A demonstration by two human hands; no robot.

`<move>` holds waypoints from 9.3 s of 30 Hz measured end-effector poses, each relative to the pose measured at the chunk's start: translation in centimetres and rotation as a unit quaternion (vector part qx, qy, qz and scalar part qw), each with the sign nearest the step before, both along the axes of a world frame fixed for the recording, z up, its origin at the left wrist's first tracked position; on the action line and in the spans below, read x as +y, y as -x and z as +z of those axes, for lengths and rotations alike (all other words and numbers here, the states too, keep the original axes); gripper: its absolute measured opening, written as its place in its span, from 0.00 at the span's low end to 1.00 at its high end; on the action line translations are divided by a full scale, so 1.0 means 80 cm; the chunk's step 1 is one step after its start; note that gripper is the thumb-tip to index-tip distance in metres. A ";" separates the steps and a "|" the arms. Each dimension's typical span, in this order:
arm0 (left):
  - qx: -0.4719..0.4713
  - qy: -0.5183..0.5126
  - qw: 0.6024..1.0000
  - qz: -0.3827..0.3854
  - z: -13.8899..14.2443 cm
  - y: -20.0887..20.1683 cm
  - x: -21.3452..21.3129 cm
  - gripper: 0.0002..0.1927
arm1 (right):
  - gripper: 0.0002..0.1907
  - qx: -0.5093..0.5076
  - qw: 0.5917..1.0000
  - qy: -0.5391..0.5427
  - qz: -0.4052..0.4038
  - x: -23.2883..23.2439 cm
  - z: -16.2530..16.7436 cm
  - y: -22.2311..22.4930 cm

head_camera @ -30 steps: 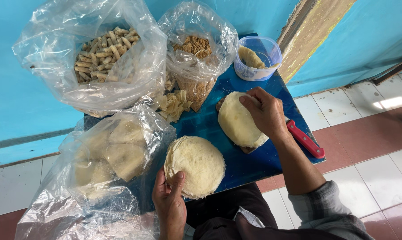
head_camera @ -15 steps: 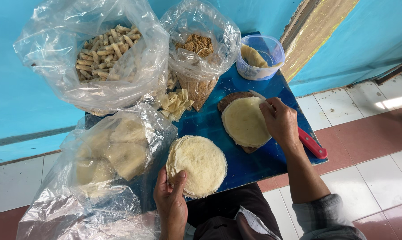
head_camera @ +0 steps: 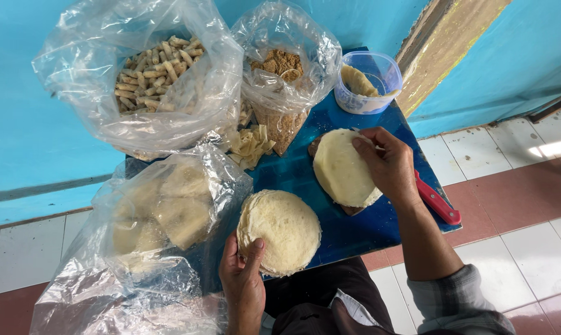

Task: The person sits at a small blue table and uses a knife to cut a round flat cake into wedges on a wooden board. They peel the thin outer layer off the wedges by hand, stack the peeled pieces, and place them into a plastic bag.

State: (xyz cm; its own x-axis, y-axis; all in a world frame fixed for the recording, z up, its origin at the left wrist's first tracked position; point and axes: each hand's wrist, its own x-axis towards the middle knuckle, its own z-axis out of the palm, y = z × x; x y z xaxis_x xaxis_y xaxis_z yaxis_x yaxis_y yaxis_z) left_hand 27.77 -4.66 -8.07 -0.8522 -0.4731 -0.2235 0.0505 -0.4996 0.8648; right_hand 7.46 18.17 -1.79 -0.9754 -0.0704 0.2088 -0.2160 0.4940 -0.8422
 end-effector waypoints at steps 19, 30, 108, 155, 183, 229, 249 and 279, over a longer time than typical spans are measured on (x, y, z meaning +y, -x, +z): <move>-0.005 0.008 1.000 0.001 -0.006 -0.001 0.000 0.22 | 0.13 0.009 0.984 -0.167 -0.065 0.038 -0.055 0.004; 0.007 0.004 1.000 -0.006 -0.006 0.001 0.001 0.23 | 0.16 0.112 0.957 -0.263 -0.053 0.029 -0.027 -0.014; 0.109 0.060 0.987 -0.102 0.013 0.001 0.016 0.35 | 0.11 -0.026 0.970 0.094 0.222 -0.101 -0.063 -0.147; 0.042 -0.132 0.988 -0.074 -0.009 -0.029 -0.055 0.34 | 0.09 0.037 0.996 0.000 0.080 -0.012 0.004 0.012; 0.045 -0.139 0.987 -0.069 -0.012 -0.028 -0.052 0.33 | 0.15 -0.076 0.993 -0.011 -0.091 0.027 -0.001 -0.031; 0.088 -0.111 0.984 -0.104 0.021 -0.006 0.001 0.33 | 0.20 0.115 0.944 -0.004 0.309 -0.039 0.007 -0.174; 0.108 -0.140 0.978 -0.110 0.019 -0.020 0.003 0.24 | 0.13 0.068 0.963 0.014 0.261 -0.074 0.000 -0.201; 0.045 -0.111 0.993 0.007 -0.017 -0.025 -0.023 0.29 | 0.11 -0.184 0.967 0.150 0.092 -0.021 -0.034 -0.079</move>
